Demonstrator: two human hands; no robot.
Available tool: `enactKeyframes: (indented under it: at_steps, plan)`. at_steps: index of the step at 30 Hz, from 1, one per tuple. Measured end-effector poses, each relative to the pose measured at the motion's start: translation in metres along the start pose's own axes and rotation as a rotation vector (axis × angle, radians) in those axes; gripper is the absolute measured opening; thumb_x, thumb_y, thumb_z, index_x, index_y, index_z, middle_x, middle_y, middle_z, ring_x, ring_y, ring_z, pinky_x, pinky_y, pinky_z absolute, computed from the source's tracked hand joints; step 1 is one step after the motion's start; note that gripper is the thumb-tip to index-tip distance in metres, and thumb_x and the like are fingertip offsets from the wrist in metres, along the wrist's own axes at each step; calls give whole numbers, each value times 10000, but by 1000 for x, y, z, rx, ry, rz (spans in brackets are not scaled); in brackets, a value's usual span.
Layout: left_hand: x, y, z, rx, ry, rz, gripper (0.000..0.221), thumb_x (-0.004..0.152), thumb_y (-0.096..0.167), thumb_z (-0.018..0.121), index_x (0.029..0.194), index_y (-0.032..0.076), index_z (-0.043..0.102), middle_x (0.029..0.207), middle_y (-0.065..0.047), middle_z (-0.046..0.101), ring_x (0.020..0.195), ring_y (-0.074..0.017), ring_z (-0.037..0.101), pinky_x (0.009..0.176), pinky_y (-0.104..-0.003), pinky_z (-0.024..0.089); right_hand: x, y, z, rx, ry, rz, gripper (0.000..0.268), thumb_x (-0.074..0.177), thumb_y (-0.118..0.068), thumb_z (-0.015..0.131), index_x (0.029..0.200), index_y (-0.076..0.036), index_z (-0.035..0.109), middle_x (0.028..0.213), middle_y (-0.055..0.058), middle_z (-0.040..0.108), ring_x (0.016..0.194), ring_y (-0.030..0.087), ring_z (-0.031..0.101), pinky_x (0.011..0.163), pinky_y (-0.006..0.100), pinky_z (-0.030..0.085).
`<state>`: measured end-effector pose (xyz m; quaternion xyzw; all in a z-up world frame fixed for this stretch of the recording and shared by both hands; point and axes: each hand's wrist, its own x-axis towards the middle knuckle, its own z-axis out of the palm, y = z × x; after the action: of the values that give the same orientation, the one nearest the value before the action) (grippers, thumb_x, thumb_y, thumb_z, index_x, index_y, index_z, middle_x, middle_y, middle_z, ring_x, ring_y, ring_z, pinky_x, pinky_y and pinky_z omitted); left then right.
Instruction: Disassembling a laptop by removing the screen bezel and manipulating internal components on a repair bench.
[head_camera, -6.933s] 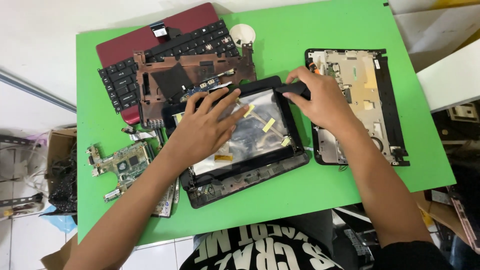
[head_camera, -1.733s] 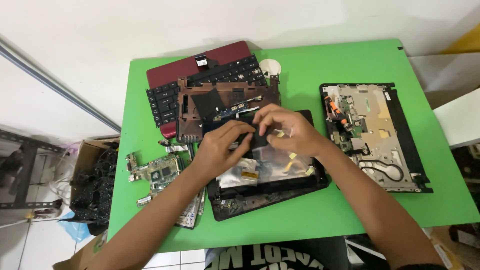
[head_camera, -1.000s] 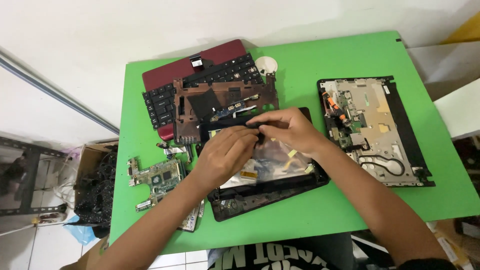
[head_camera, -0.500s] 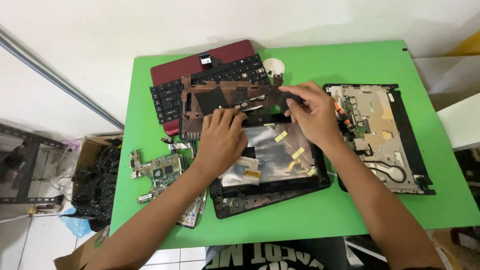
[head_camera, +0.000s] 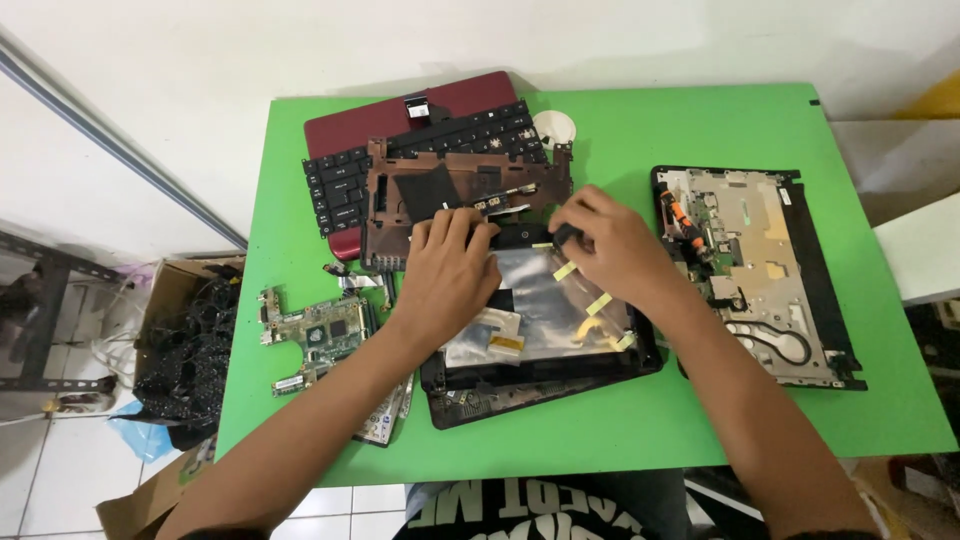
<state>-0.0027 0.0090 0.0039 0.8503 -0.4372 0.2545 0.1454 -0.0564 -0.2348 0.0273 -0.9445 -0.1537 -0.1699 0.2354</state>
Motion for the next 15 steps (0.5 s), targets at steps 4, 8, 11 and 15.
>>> enactKeyframes:
  at_steps: [4, 8, 11, 15]
  plan:
    - [0, -1, 0, -20, 22, 0, 287, 839, 136, 689, 1109, 82, 606, 1072, -93, 498, 1042, -300, 504, 841, -401, 383, 1, 13, 0, -49, 46, 35, 198, 808, -22, 697, 986, -103, 727, 906, 74, 644, 753, 319, 694, 611, 376, 581]
    - [-1, -1, 3, -30, 31, 4, 298, 823, 139, 699, 1102, 82, 610, 1063, -90, 500, 1033, -300, 512, 850, -410, 393, 2, 3, 8, 113, 12, 45, 211, 793, 8, 666, 948, -109, 747, 870, 72, 678, 756, 321, 703, 601, 346, 572]
    - [-2, -2, 5, -36, 31, 6, 297, 821, 152, 696, 1098, 87, 611, 1057, -84, 499, 1018, -294, 511, 846, -406, 395, -1, 0, 7, 121, -78, 39, 188, 808, 4, 641, 936, -109, 721, 902, 65, 674, 777, 320, 702, 634, 367, 581]
    - [-1, -2, 3, -38, 9, -3, 293, 825, 163, 697, 1095, 84, 614, 1053, -78, 488, 1001, -292, 506, 831, -401, 389, -4, 1, -12, -24, -127, 54, 157, 802, -33, 654, 942, -102, 644, 919, 90, 641, 825, 368, 692, 671, 444, 574]
